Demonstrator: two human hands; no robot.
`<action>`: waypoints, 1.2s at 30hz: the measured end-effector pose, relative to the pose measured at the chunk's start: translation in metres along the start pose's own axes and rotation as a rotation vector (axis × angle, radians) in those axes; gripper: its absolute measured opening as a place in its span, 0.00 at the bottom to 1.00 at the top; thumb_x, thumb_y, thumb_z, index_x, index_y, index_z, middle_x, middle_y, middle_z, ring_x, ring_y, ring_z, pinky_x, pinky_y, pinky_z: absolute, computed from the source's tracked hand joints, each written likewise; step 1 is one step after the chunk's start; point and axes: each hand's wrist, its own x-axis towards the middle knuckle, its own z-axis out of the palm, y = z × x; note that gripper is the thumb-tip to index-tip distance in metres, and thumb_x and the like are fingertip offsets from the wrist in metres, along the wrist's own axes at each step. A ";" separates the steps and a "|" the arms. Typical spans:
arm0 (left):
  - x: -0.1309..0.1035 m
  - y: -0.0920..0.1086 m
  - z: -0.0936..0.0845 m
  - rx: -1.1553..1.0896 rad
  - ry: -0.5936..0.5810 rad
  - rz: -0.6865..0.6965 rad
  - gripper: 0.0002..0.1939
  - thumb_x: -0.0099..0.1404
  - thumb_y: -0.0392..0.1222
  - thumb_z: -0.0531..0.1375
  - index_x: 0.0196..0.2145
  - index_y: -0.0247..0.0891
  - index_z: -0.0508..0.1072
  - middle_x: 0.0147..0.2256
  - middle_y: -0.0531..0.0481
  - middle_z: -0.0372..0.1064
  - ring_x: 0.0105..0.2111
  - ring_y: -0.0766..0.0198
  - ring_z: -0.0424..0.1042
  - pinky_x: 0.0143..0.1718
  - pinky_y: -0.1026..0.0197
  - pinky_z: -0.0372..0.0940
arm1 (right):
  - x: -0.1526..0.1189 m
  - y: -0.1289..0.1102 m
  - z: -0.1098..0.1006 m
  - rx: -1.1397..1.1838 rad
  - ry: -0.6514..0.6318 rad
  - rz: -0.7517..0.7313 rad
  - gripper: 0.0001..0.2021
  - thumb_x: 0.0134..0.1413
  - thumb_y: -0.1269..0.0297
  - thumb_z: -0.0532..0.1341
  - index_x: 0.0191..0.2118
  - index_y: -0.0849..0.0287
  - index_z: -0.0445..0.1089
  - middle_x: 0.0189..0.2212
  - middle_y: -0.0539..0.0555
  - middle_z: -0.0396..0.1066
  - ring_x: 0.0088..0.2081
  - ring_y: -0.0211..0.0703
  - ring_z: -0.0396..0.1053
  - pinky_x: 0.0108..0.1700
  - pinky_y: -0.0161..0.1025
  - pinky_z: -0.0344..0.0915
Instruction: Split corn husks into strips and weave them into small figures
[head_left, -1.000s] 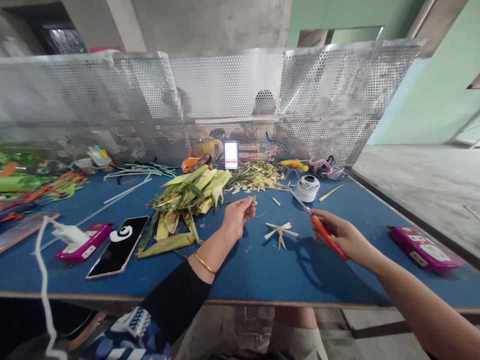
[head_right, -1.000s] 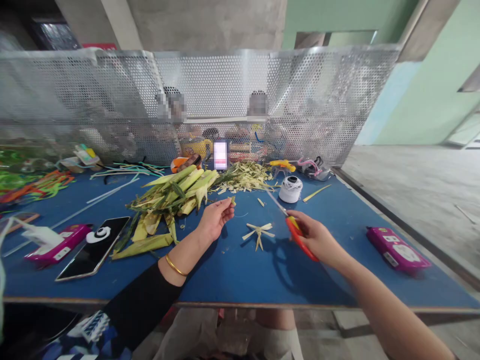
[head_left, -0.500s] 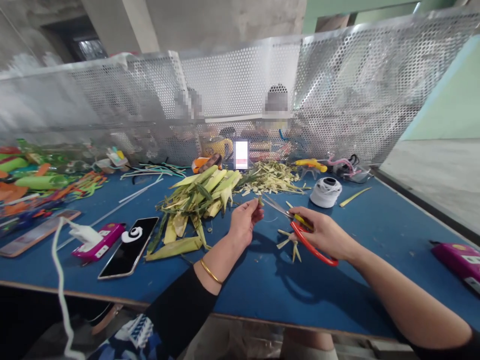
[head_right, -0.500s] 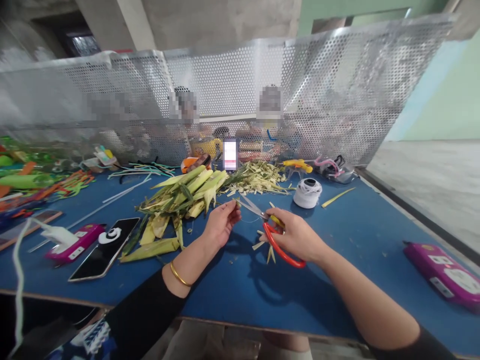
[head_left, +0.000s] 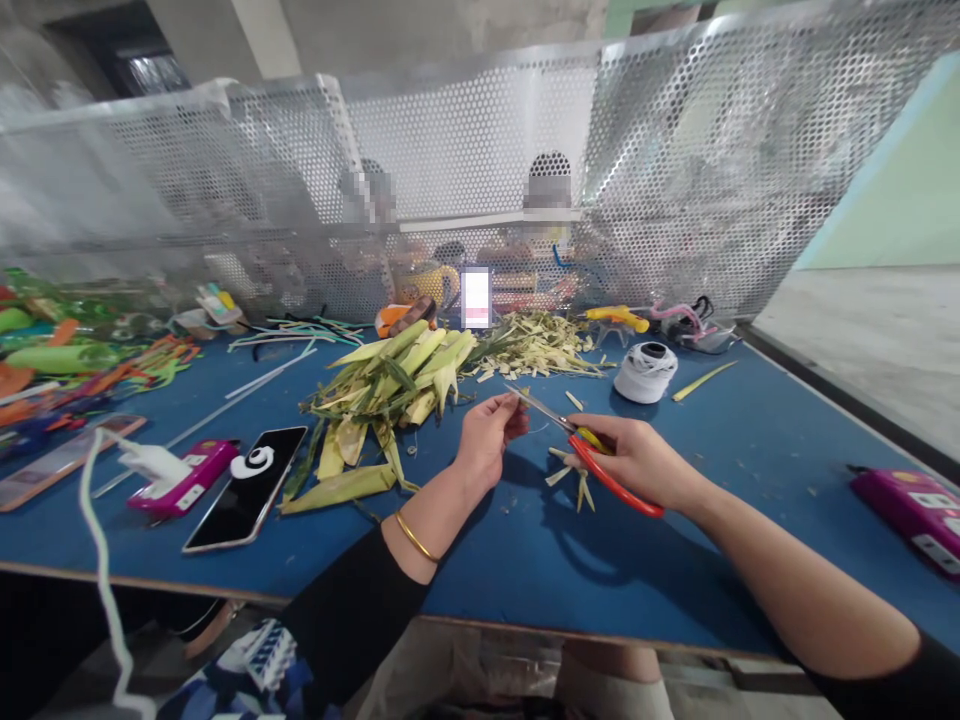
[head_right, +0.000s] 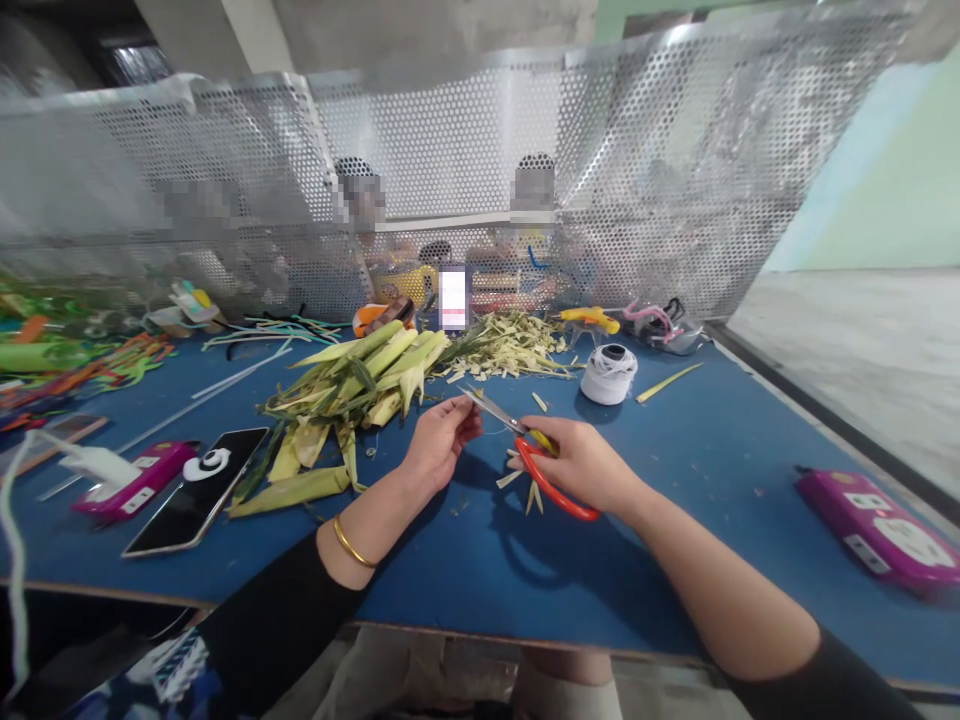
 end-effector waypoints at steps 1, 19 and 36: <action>0.000 0.000 0.000 0.000 0.000 -0.002 0.13 0.47 0.43 0.72 0.24 0.33 0.74 0.23 0.51 0.71 0.22 0.70 0.68 0.27 0.65 0.65 | 0.000 0.001 0.000 0.004 -0.004 -0.003 0.28 0.50 0.47 0.64 0.52 0.60 0.73 0.42 0.56 0.78 0.41 0.50 0.74 0.42 0.40 0.70; -0.004 0.009 0.004 0.011 -0.016 -0.065 0.06 0.60 0.35 0.64 0.26 0.32 0.73 0.26 0.49 0.74 0.26 0.67 0.75 0.30 0.65 0.69 | 0.000 -0.001 0.004 0.043 0.041 0.021 0.27 0.50 0.42 0.61 0.44 0.61 0.75 0.26 0.50 0.70 0.28 0.40 0.63 0.30 0.35 0.62; -0.003 0.019 -0.002 0.330 -0.127 0.126 0.05 0.51 0.38 0.66 0.28 0.35 0.77 0.25 0.50 0.75 0.25 0.66 0.73 0.35 0.61 0.69 | -0.002 0.010 -0.022 -0.175 -0.006 -0.024 0.31 0.48 0.47 0.64 0.56 0.58 0.70 0.39 0.56 0.76 0.34 0.45 0.71 0.36 0.38 0.67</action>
